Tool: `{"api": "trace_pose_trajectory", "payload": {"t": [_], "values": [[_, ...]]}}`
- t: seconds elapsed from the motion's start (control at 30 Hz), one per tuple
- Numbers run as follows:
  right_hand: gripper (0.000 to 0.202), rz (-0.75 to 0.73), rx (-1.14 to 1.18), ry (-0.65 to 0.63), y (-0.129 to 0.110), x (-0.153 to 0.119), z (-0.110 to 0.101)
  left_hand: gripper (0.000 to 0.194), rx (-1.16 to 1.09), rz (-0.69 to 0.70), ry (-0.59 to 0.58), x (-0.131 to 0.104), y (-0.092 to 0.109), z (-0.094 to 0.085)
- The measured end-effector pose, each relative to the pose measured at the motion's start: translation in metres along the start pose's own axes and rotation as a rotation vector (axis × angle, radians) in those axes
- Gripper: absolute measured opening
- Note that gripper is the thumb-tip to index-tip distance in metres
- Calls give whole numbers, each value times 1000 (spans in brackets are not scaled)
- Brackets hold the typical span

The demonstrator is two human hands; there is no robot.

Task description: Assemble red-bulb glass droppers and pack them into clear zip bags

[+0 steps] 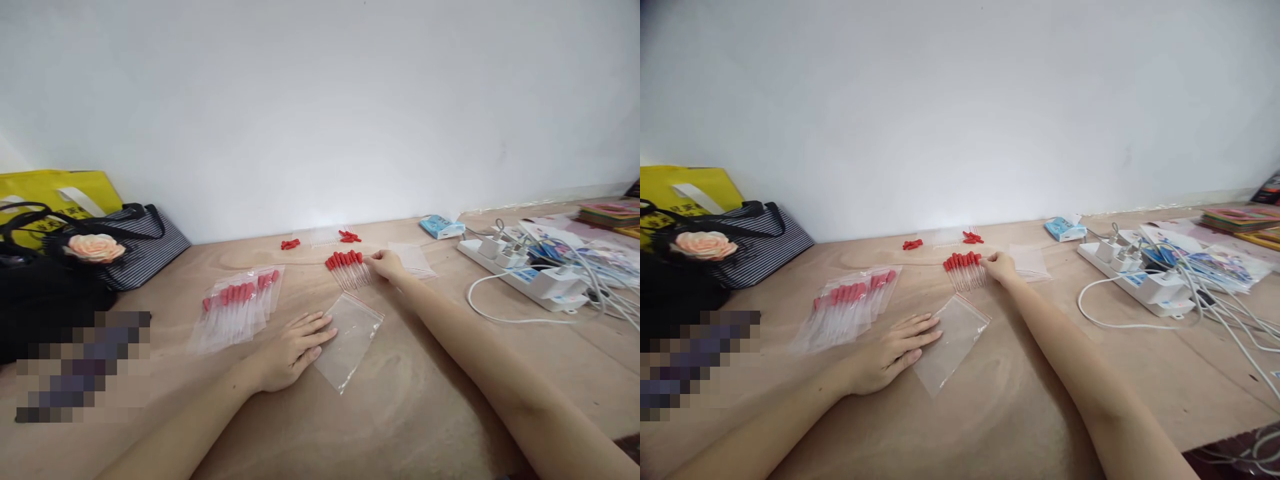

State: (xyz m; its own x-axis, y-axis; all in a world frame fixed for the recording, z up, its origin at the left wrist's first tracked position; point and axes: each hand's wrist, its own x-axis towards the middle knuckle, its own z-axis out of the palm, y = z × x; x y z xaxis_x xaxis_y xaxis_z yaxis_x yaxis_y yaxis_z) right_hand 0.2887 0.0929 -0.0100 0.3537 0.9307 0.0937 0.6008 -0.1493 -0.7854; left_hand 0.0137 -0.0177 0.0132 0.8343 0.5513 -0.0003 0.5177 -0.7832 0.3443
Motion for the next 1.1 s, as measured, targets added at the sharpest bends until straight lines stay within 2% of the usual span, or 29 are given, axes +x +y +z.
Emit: {"api": "trace_pose_trajectory", "payload": {"t": [0.07,0.17,0.23,0.3,0.4,0.53,0.67,0.8,0.87,0.93,1.0,1.1], "values": [[22,28,-24,-7,-3,7,6,40,7,40,21,-3,-10,0],[16,33,-53,-25,-7,12,14,42,20,16,210,-5,-17,4],[11,30,-63,-27,-7,14,17,38,21,-31,319,-4,-13,7],[9,31,-60,-21,-8,14,19,32,25,-69,291,-3,-4,9],[13,40,-27,-8,-9,13,20,40,15,-110,142,-2,8,9],[18,76,91,5,-13,9,14,46,-17,-149,52,-2,10,6],[17,88,305,-29,-15,0,-3,43,-21,-142,74,-3,5,8],[15,33,505,-87,-6,-25,-24,36,-19,-90,193,-5,3,11],[23,12,599,-89,4,-43,-32,34,0,-50,251,-6,3,13],[47,-12,736,-84,13,-60,-36,32,5,-16,291,-7,3,13],[68,-14,810,-87,20,-75,-37,30,-8,3,292,-7,4,14],[77,-5,843,-114,24,-88,-32,30,-20,-11,253,-7,6,13]]}}
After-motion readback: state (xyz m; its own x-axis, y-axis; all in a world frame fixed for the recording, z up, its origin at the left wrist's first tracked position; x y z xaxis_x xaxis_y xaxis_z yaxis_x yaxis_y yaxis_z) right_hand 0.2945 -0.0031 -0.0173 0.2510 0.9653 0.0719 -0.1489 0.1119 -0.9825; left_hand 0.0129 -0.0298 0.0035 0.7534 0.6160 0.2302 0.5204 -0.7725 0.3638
